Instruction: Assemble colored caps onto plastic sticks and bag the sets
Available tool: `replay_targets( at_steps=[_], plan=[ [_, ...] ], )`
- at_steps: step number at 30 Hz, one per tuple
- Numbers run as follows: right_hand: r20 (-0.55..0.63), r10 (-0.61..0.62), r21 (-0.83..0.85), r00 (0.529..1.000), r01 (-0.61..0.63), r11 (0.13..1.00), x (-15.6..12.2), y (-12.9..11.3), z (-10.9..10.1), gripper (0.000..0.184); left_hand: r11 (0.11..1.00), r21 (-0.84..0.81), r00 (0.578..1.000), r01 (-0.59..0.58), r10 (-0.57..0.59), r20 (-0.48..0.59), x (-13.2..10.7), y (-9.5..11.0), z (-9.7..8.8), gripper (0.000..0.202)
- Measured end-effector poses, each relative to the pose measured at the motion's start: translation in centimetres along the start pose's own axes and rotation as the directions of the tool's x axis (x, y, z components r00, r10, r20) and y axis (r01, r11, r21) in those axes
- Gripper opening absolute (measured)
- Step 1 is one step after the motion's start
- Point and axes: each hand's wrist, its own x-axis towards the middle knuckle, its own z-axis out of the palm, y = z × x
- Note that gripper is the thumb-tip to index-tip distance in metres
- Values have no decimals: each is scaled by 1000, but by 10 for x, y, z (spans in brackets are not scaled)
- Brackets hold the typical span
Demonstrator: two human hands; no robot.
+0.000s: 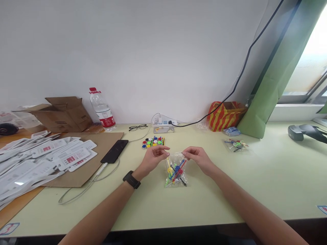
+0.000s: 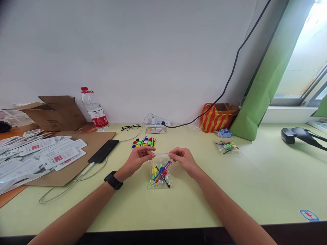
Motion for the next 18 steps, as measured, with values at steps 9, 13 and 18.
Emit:
replay_targets(
  at_steps=[9, 13, 18],
  plan=[
    [15, -12, 10, 1000, 12, 1000, -1, 1, 5, 33, 993, 112, 998, 34, -39, 43, -1, 4, 7, 31],
    [50, -30, 4, 998, 29, 1000, -1, 2, 11, 31, 990, 141, 995, 12, -26, 98, -2, 2, 14, 29],
    [74, -49, 1, 996, 49, 999, -2, 2, 13, 30, 988, 152, 996, 2, -17, 93, -3, 0, 16, 28]
  ],
)
